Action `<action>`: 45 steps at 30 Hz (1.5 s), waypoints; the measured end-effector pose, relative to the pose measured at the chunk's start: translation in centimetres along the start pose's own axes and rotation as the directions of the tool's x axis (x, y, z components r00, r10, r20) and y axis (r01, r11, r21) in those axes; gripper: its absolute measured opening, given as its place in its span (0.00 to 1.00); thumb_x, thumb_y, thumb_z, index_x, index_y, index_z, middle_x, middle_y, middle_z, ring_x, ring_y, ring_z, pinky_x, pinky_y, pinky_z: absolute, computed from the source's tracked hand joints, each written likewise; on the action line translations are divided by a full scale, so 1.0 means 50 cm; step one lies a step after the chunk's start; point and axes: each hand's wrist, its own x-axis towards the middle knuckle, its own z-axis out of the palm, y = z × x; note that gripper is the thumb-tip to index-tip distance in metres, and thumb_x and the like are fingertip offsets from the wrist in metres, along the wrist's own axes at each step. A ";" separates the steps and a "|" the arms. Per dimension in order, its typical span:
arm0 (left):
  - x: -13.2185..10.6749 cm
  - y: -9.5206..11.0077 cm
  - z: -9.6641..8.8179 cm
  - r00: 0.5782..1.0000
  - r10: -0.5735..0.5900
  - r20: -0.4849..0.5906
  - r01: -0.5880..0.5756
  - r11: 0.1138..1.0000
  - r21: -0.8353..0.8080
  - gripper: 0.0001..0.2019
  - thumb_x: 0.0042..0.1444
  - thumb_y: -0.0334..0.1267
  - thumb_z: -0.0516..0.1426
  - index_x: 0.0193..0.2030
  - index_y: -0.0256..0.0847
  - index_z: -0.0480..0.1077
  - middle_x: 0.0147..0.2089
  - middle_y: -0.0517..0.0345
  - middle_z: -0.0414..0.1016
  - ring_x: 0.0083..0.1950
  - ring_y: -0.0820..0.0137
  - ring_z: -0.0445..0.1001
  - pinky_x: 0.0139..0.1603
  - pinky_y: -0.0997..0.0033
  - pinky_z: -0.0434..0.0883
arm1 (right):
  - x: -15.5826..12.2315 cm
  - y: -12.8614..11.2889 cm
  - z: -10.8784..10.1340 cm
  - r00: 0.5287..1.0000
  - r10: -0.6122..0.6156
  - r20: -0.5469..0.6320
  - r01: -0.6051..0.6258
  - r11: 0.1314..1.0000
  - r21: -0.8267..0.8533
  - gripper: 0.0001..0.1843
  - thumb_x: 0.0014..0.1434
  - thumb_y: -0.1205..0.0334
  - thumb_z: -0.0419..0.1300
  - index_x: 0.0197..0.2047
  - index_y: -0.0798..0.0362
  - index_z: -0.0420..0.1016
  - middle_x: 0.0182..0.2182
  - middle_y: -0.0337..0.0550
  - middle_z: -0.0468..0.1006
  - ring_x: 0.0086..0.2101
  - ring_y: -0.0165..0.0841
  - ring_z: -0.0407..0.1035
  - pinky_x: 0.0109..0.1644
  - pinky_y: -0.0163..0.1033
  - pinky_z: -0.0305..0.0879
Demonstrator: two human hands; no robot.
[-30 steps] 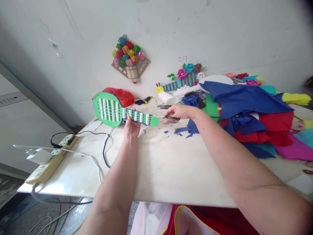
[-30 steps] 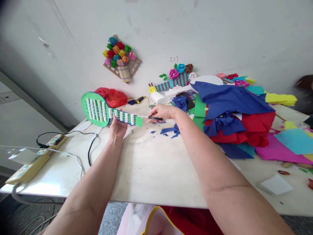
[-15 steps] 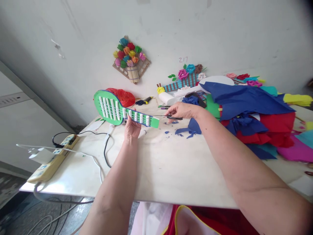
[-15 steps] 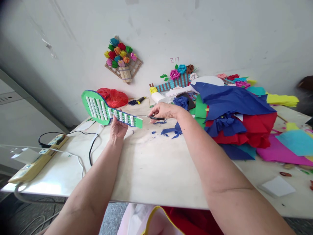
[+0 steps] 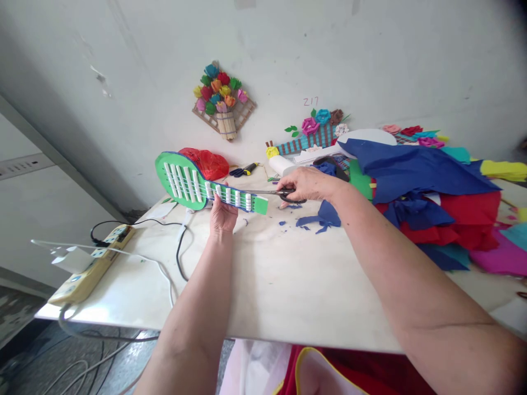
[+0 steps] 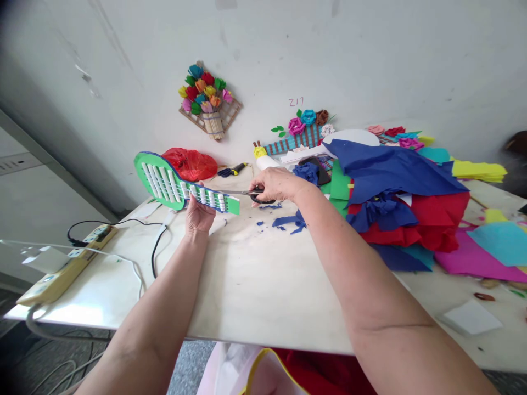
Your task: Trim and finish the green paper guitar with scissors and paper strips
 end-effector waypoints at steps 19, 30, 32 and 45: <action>0.001 -0.002 -0.001 1.000 0.011 -0.018 -0.010 0.999 0.045 0.15 0.62 0.35 0.45 0.51 0.43 0.67 0.46 0.55 0.75 0.47 0.74 0.72 0.50 0.73 0.67 | -0.004 -0.013 -0.004 0.999 -0.022 -0.049 0.012 0.980 -0.200 0.22 0.44 0.50 0.60 0.44 0.46 0.75 0.31 0.39 0.77 0.33 0.32 0.66 0.31 0.34 0.52; 0.000 -0.002 0.001 1.000 -0.009 0.004 0.008 0.996 0.083 0.15 0.62 0.35 0.45 0.51 0.44 0.66 0.47 0.55 0.74 0.46 0.74 0.73 0.48 0.74 0.67 | -0.004 -0.003 -0.007 1.000 -0.003 -0.024 -0.002 0.975 -0.224 0.24 0.45 0.52 0.59 0.46 0.48 0.74 0.33 0.41 0.77 0.33 0.32 0.67 0.33 0.34 0.53; -0.002 -0.002 0.003 1.000 -0.007 0.008 0.006 0.996 0.086 0.15 0.62 0.35 0.45 0.51 0.43 0.66 0.47 0.54 0.74 0.46 0.74 0.72 0.47 0.74 0.68 | -0.003 0.000 -0.007 0.999 -0.015 -0.036 0.007 0.976 -0.219 0.22 0.45 0.53 0.59 0.45 0.47 0.74 0.33 0.40 0.77 0.33 0.32 0.67 0.32 0.34 0.52; 0.003 -0.004 -0.003 1.000 -0.003 0.007 0.003 0.999 0.054 0.15 0.61 0.35 0.45 0.51 0.42 0.67 0.47 0.54 0.74 0.47 0.73 0.72 0.48 0.73 0.68 | -0.003 0.006 -0.005 0.995 -0.055 -0.084 0.040 0.985 -0.170 0.19 0.46 0.57 0.59 0.44 0.47 0.75 0.34 0.41 0.77 0.33 0.32 0.67 0.32 0.34 0.52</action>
